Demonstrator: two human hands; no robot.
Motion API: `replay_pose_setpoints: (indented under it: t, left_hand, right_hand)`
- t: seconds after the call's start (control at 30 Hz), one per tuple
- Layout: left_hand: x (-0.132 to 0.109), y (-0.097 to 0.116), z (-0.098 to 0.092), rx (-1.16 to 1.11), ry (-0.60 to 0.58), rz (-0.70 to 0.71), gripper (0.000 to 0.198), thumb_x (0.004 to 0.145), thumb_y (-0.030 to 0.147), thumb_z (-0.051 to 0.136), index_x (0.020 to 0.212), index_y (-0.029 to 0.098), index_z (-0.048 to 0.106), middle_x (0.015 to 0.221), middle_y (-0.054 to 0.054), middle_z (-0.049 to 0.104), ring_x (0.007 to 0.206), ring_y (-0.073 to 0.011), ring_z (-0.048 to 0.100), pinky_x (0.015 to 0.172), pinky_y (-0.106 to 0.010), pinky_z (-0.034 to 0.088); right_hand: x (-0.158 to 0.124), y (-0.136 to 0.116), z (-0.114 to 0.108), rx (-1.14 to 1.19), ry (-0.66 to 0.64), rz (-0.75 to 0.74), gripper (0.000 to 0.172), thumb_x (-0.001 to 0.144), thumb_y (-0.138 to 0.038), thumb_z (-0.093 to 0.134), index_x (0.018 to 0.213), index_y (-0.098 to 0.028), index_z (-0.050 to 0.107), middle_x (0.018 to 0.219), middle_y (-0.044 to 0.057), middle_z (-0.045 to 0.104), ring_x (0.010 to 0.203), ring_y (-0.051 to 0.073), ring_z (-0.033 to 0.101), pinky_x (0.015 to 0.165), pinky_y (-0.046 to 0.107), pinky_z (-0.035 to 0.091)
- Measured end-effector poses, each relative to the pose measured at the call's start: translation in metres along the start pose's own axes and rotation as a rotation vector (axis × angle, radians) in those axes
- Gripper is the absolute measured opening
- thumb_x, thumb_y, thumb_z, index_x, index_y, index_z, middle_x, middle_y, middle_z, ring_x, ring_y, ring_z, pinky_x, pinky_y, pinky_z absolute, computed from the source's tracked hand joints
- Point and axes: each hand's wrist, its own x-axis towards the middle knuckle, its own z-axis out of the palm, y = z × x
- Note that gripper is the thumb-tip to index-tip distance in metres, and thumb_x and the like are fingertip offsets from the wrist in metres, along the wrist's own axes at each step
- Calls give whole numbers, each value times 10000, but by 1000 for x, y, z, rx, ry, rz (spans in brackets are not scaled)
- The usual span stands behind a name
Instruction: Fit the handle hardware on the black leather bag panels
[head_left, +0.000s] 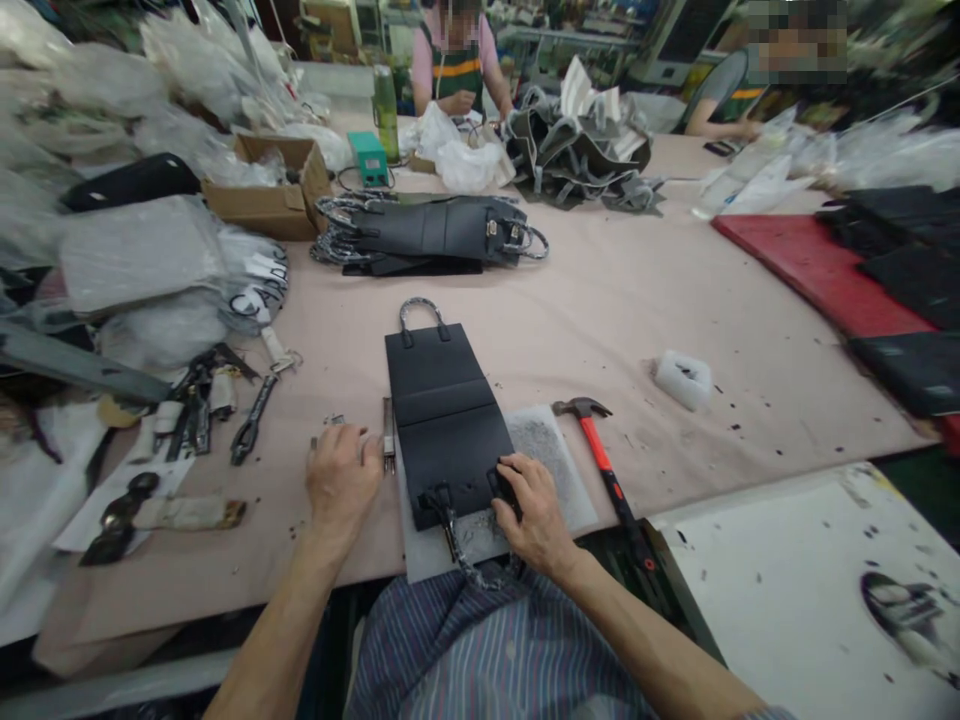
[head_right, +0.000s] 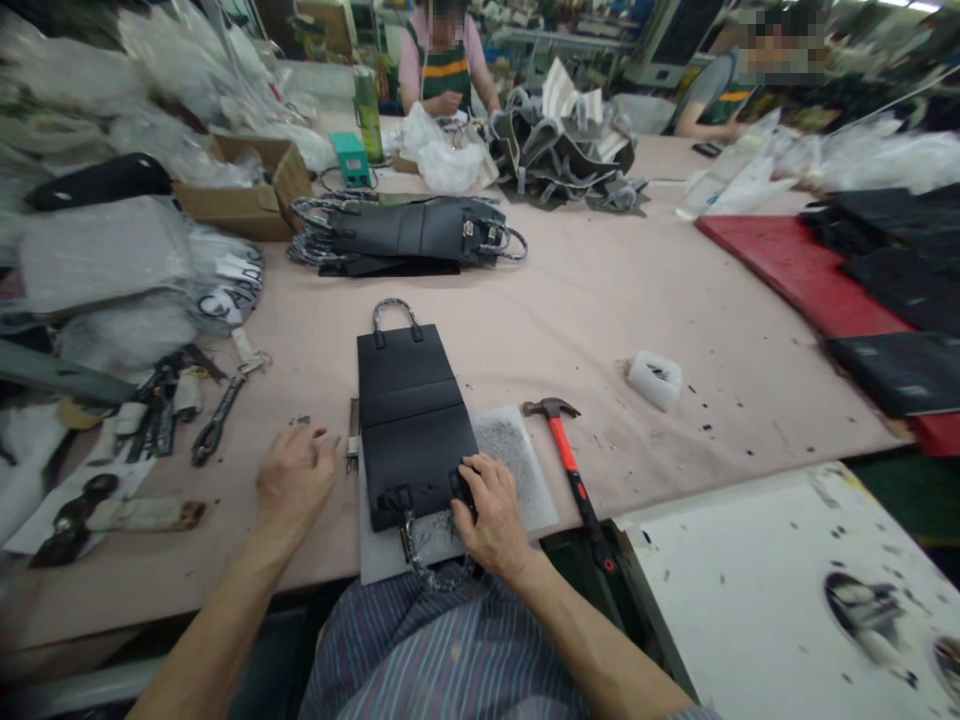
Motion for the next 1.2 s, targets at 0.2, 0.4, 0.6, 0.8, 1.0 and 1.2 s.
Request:
replay_pose_setpoints:
  t: [0.2,0.4,0.6,0.8,1.0,1.2]
  left_hand:
    - [-12,21,13,-46,-83,17,225,938,319,524,977,183,699,1051,-117,712,1005,-287,652,886,-376,492]
    - [9,-31,5,66,-173,-258,267,923,317,507,997,187,728,1024,-111,760,975,-276,694,829,-343,502]
    - [42,-33,-2,206,-355,-350,312,906,414,534,931,191,751,960,-137,782,950,-303,723,776,-348,507]
    - [47,-13,3,300,-445,-329,349,874,475,565,923,182,747,989,-177,777,975,-338,725,779,-379,515]
    - [51,8,18,186,-555,-252,288,855,415,572,895,195,753,963,-144,790,969,-295,733,782,-338,512]
    - [58,13,18,331,-585,-258,309,755,238,587,1008,151,741,1059,-224,765,1035,-391,717,786,-418,528]
  right_hand:
    - [-2,-1,-1,9,14,-3,392,907,-240,563,1294,-174,568,1341,151,574,1304,321,493,1131,571,372]
    - [-2,2,4,21,59,12,381,903,-249,572,1278,-186,603,1330,144,593,1297,333,501,1124,574,369]
    - [-2,0,4,27,74,18,366,900,-241,577,1259,-178,613,1323,143,601,1300,334,496,1124,561,372]
    - [0,-1,3,40,75,31,371,898,-232,580,1266,-192,604,1321,133,605,1304,332,495,1146,569,346]
    - [0,-1,3,29,72,30,360,903,-237,584,1259,-179,598,1322,135,602,1311,334,484,1153,561,332]
    - [1,-4,1,19,59,35,351,907,-221,585,1251,-150,586,1323,142,597,1314,327,471,1165,550,314]
